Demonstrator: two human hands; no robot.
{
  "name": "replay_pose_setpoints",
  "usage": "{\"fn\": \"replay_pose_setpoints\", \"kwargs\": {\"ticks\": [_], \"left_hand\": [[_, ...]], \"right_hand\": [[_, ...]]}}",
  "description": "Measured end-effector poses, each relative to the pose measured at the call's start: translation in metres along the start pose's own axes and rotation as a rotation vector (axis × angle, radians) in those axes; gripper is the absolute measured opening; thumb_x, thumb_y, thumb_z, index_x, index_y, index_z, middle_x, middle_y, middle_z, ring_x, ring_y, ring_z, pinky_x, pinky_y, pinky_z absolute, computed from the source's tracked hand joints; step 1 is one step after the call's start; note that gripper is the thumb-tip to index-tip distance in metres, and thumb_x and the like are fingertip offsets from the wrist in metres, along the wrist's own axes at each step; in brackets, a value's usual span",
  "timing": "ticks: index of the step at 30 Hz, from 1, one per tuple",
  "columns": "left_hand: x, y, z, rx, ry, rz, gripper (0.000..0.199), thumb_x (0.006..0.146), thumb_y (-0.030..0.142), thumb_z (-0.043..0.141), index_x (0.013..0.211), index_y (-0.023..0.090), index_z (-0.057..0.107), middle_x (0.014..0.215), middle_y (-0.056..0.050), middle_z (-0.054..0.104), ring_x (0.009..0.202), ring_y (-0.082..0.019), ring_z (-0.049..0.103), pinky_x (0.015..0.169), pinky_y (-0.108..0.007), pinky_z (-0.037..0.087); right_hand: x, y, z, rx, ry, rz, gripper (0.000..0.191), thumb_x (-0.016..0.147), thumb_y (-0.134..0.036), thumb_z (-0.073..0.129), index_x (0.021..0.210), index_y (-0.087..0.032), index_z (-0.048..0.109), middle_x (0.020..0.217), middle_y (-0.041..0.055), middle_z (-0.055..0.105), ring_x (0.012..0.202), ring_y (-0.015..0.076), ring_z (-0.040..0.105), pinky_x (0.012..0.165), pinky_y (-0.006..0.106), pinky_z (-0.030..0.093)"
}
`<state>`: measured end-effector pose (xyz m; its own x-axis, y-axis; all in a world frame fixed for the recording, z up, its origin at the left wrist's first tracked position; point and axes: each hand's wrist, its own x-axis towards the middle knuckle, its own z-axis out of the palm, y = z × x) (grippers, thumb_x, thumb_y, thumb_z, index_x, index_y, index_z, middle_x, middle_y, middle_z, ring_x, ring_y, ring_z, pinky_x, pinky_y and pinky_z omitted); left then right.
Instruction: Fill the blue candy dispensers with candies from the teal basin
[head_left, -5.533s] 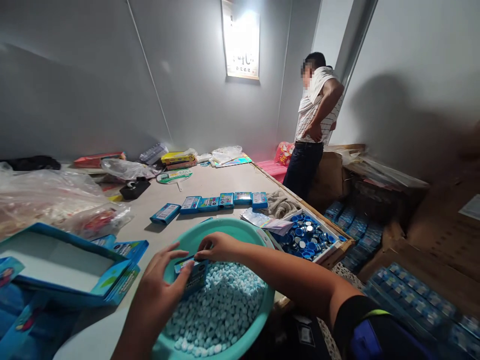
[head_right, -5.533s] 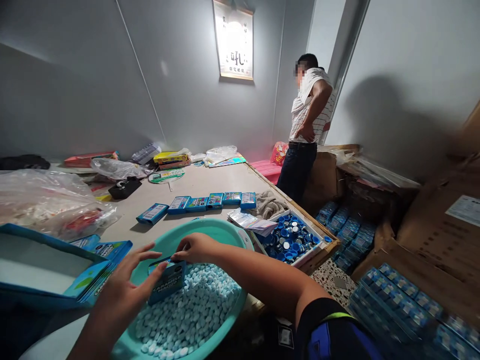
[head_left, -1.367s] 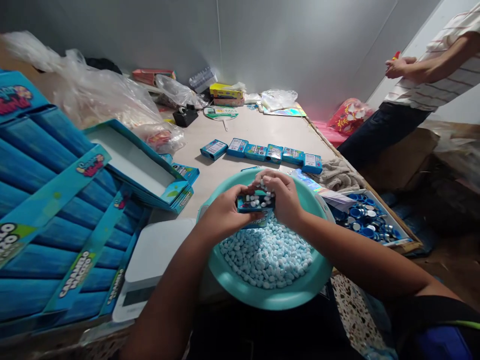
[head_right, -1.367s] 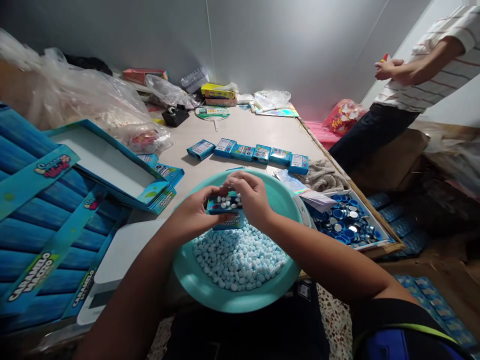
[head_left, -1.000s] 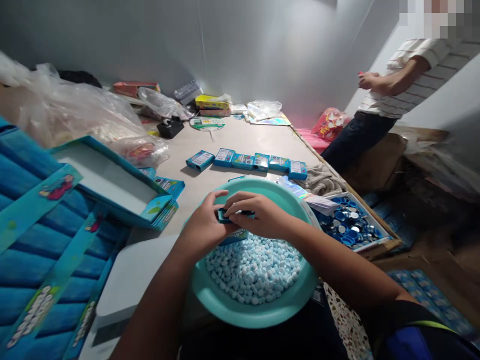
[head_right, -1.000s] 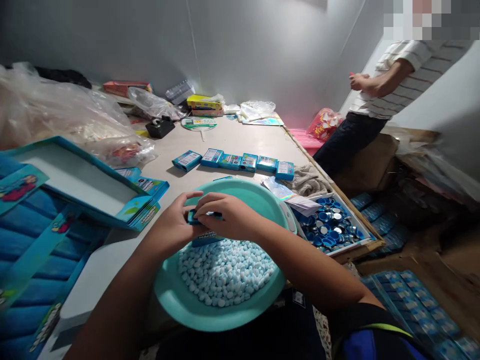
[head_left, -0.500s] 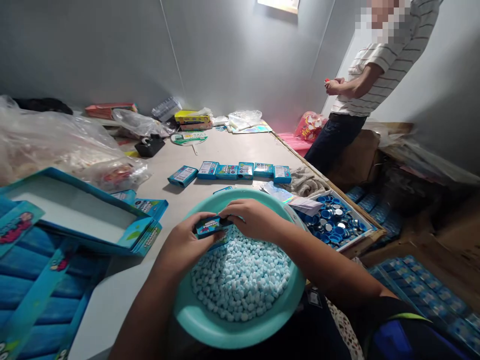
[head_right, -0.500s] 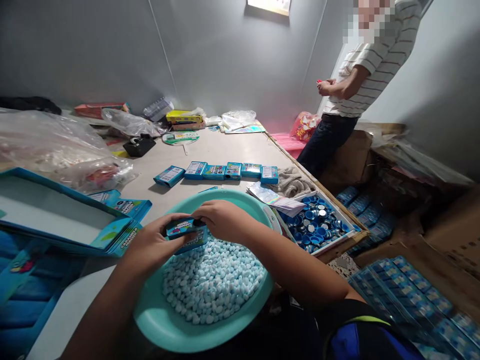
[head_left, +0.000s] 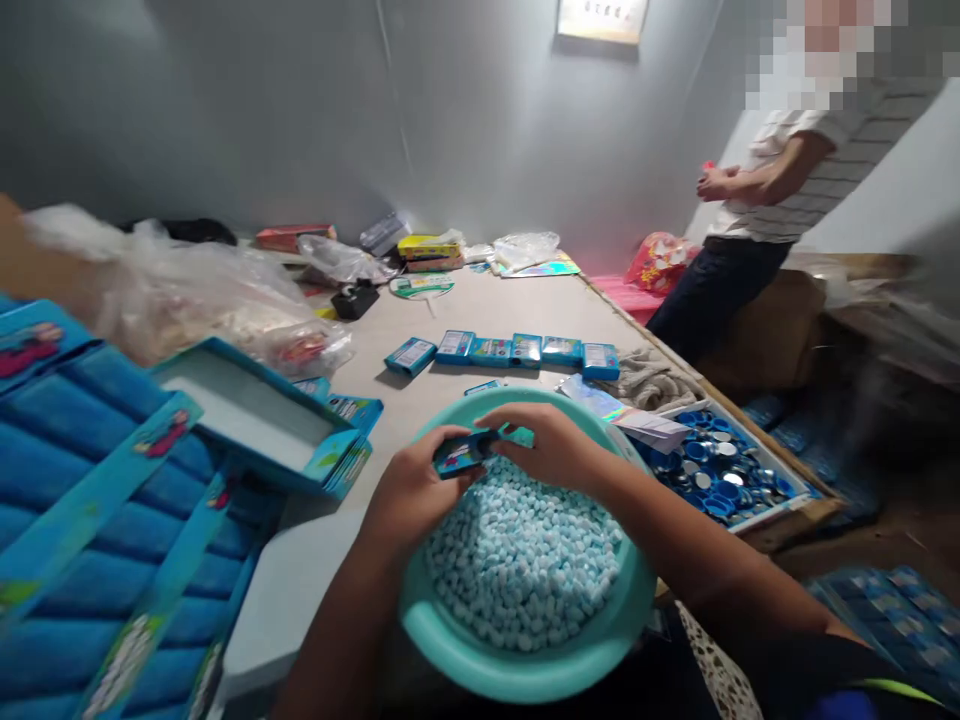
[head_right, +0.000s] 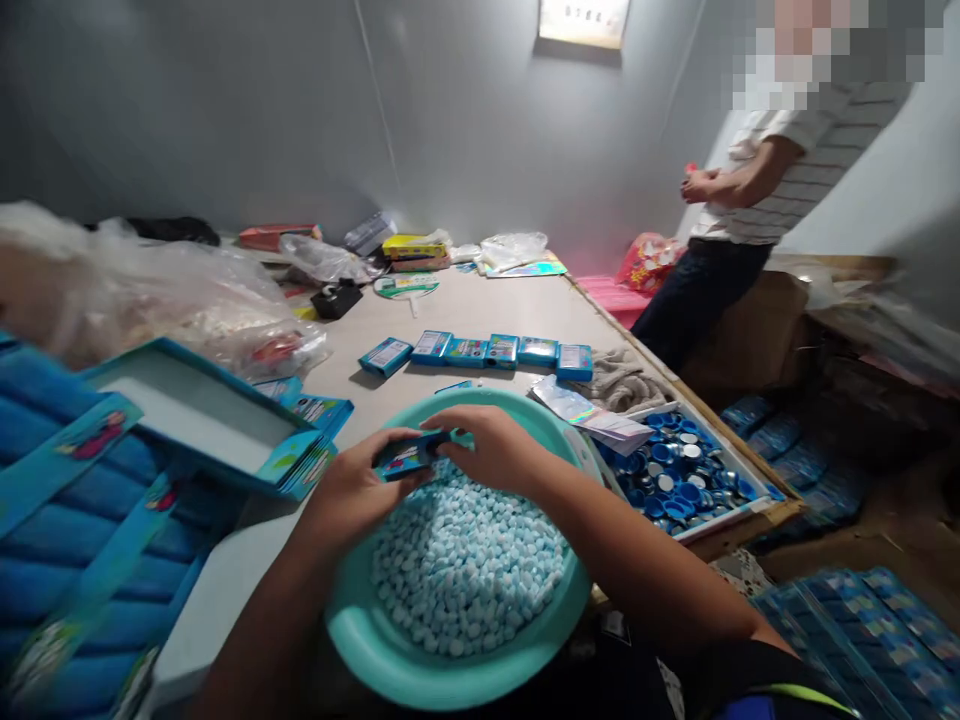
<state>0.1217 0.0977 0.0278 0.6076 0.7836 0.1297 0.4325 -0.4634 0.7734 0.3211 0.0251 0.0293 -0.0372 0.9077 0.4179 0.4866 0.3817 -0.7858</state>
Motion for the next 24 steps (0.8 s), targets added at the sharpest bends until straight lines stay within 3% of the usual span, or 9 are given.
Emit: {"fn": "replay_pose_setpoints", "kwargs": {"ticks": [3,5,7,9,13,15,17,21,24], "left_hand": [[-0.005,0.004,0.005,-0.02,0.108,0.002,0.04,0.075,0.036,0.079,0.112,0.024,0.071,0.108,-0.006,0.077,0.102,-0.028,0.072,0.092,-0.042,0.058],[-0.013,0.006,0.004,-0.04,0.252,-0.017,0.044,0.075,0.039,0.081,0.114,0.023,0.07,0.112,-0.006,0.076,0.104,-0.026,0.072,0.095,-0.041,0.058],[-0.026,0.01,-0.005,-0.018,0.411,-0.048,0.048,0.077,0.044,0.08,0.119,0.023,0.069,0.118,-0.007,0.074,0.108,-0.026,0.071,0.098,-0.04,0.057],[-0.046,0.017,-0.02,0.038,0.56,-0.083,0.052,0.079,0.048,0.078,0.124,0.023,0.067,0.123,-0.007,0.072,0.11,-0.025,0.07,0.098,-0.039,0.058],[-0.088,0.027,-0.052,0.225,0.811,-0.195,0.051,0.084,0.05,0.073,0.125,0.022,0.065,0.123,-0.007,0.071,0.106,-0.025,0.07,0.093,-0.037,0.058],[-0.103,0.021,-0.06,0.329,0.843,-0.284,0.05,0.083,0.05,0.073,0.125,0.023,0.065,0.122,-0.007,0.071,0.105,-0.027,0.07,0.093,-0.038,0.058],[-0.114,0.008,-0.06,0.395,0.804,-0.372,0.053,0.082,0.051,0.074,0.127,0.024,0.064,0.122,-0.008,0.071,0.109,-0.03,0.069,0.095,-0.042,0.057],[-0.133,-0.024,-0.047,0.384,0.64,-0.492,0.064,0.084,0.054,0.072,0.137,0.023,0.057,0.134,-0.014,0.066,0.125,-0.037,0.062,0.104,-0.05,0.052],[-0.154,-0.035,-0.039,0.378,0.665,-0.444,0.08,0.084,0.05,0.073,0.151,0.021,0.041,0.152,-0.019,0.051,0.14,-0.036,0.051,0.11,-0.051,0.049]], "right_hand": [[-0.002,0.004,0.004,0.144,0.099,0.072,0.027,0.091,-0.031,0.065,0.117,-0.029,0.07,0.116,0.0043,0.074,0.1,0.0215,0.069,0.088,0.039,0.056],[-0.002,0.012,0.008,0.243,0.17,0.141,0.03,0.097,-0.04,0.057,0.122,-0.027,0.067,0.12,0.0069,0.072,0.101,0.0222,0.069,0.089,0.041,0.055],[-0.002,0.023,0.015,0.279,0.155,0.243,0.037,0.1,-0.047,0.048,0.123,-0.023,0.064,0.123,0.0111,0.071,0.101,0.0243,0.07,0.087,0.042,0.055],[-0.004,0.032,0.023,0.169,0.013,0.353,0.042,0.102,-0.048,0.042,0.123,-0.02,0.064,0.125,0.0142,0.07,0.107,0.0276,0.069,0.09,0.044,0.054],[-0.014,0.034,0.04,-0.289,-0.461,0.431,0.049,0.102,-0.05,0.043,0.133,-0.017,0.062,0.136,0.018,0.065,0.122,0.0359,0.062,0.102,0.049,0.048],[-0.021,0.031,0.046,-0.408,-0.648,0.326,0.053,0.099,-0.051,0.051,0.139,-0.016,0.06,0.138,0.0189,0.063,0.124,0.0377,0.06,0.104,0.05,0.047],[-0.027,0.029,0.049,-0.469,-0.746,0.172,0.053,0.094,-0.047,0.062,0.136,-0.015,0.063,0.136,0.0191,0.063,0.125,0.0377,0.058,0.106,0.048,0.046],[-0.03,0.033,0.047,-0.54,-0.767,0.063,0.048,0.086,-0.039,0.071,0.126,-0.013,0.069,0.127,0.019,0.065,0.12,0.0365,0.06,0.102,0.043,0.047],[-0.026,0.036,0.041,-0.515,-0.777,0.092,0.039,0.085,-0.036,0.072,0.117,-0.014,0.072,0.12,0.0164,0.069,0.11,0.0325,0.064,0.094,0.037,0.049]]}}
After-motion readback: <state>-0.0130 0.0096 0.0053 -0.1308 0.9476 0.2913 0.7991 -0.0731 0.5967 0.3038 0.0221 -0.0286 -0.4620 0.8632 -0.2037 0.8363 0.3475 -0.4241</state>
